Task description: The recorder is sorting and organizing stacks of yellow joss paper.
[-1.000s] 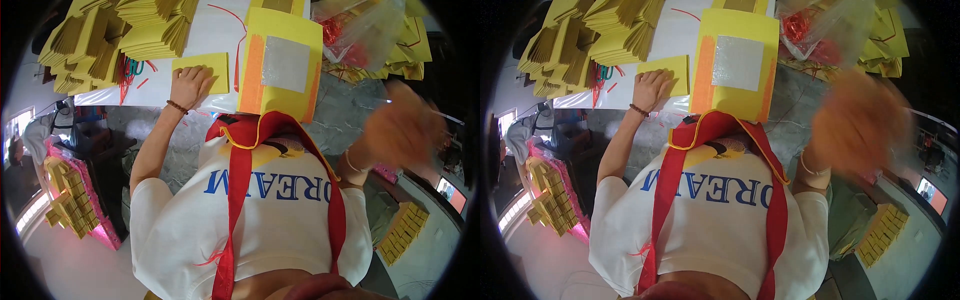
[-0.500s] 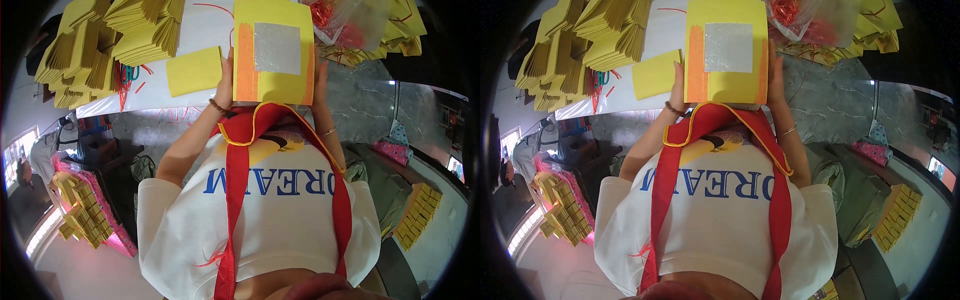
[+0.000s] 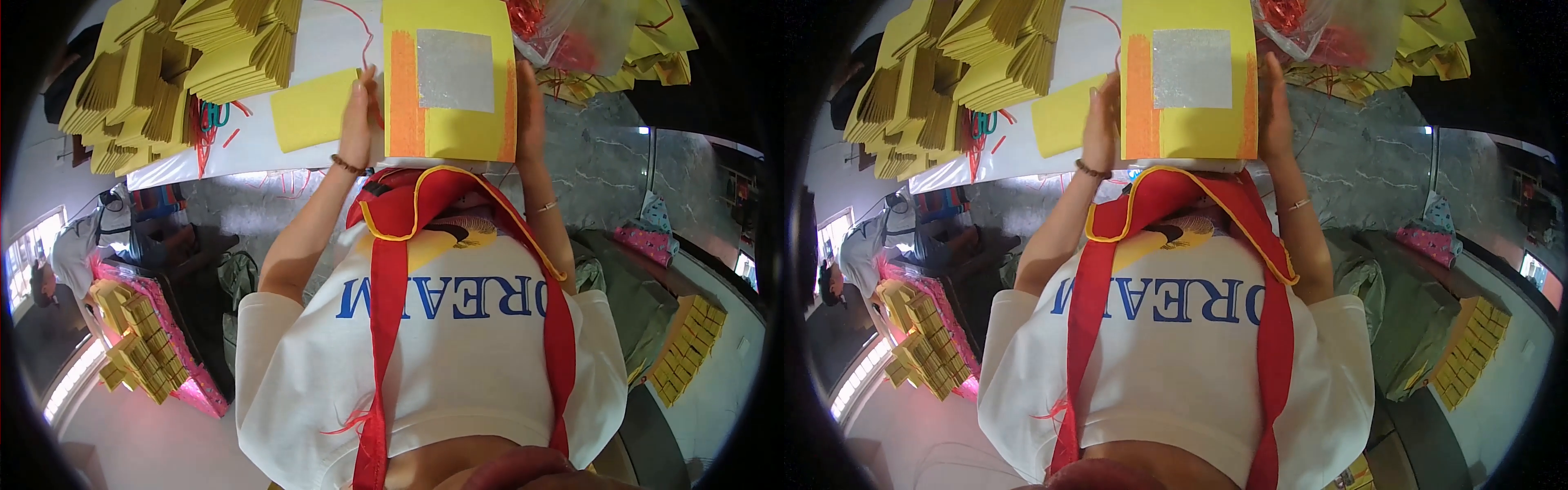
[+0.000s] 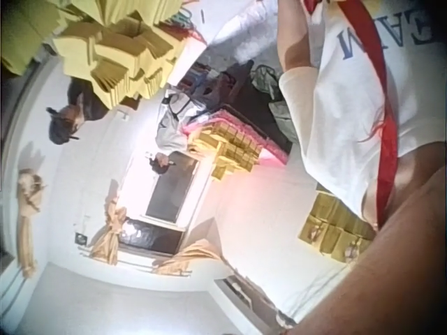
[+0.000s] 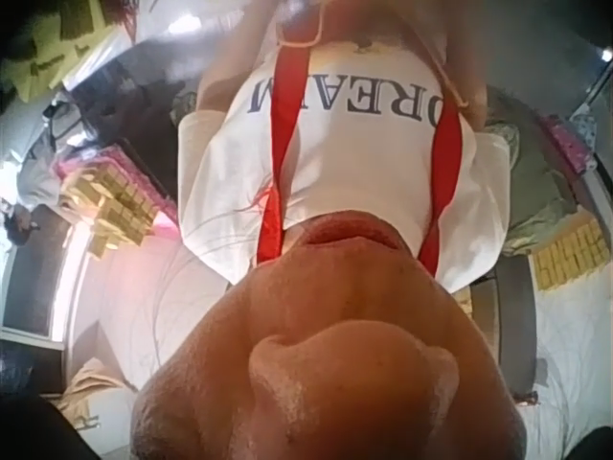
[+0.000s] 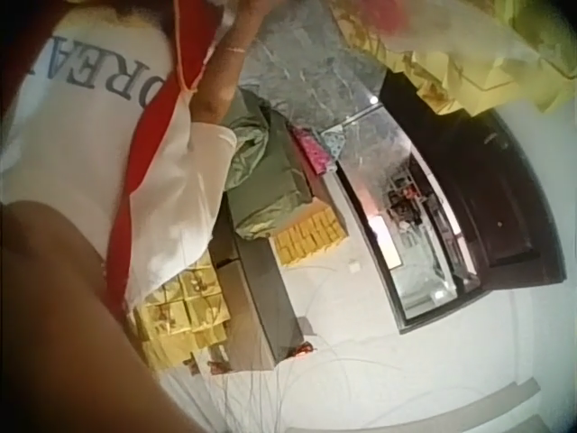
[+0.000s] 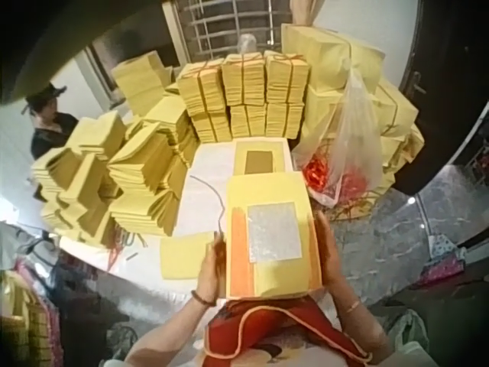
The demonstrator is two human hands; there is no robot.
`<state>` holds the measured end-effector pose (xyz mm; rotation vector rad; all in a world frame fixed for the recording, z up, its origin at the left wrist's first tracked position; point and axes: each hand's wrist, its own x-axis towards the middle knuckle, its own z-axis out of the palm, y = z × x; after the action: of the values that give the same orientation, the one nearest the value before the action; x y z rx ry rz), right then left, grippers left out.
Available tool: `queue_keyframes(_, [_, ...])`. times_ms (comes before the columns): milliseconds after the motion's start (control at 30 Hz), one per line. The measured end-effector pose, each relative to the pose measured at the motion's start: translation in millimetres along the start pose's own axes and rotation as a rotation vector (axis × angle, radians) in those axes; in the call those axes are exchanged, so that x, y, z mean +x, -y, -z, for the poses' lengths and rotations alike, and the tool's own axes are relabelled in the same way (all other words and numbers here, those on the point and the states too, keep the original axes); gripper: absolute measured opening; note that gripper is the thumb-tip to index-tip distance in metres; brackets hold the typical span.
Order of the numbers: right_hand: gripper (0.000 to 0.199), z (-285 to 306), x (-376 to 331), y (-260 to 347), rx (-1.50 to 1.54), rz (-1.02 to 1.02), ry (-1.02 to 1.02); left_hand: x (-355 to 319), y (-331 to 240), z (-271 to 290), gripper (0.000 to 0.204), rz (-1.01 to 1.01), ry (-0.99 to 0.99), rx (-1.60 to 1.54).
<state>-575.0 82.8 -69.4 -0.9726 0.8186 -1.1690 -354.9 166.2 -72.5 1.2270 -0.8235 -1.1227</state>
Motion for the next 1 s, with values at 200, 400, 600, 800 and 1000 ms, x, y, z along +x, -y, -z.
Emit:
queue_keyframes(200, [0.052,31.1,-0.7,25.8,-0.68,0.505,0.312,-26.7,-84.3,-4.1,0.04,-0.888,0.512,1.232])
queue_keyframes(400, [0.051,31.5,-1.5,19.9,-0.625,0.429,0.277,-18.2,-78.6,-4.4,0.023,-0.879,0.575,1.112])
queue_keyframes(600, [0.053,28.8,-5.6,16.6,-0.53,0.387,0.319,-11.8,-86.8,-8.0,0.011,-0.691,0.586,0.935])
queue_keyframes(800, [0.053,26.1,-7.9,16.2,-0.513,0.343,0.278,-4.7,-84.3,-5.3,0.011,-0.642,0.591,0.916])
queue_keyframes(1000, [0.053,23.8,-9.6,16.4,-0.51,0.328,0.252,2.8,-81.7,-1.0,0.015,-0.515,0.603,0.808])
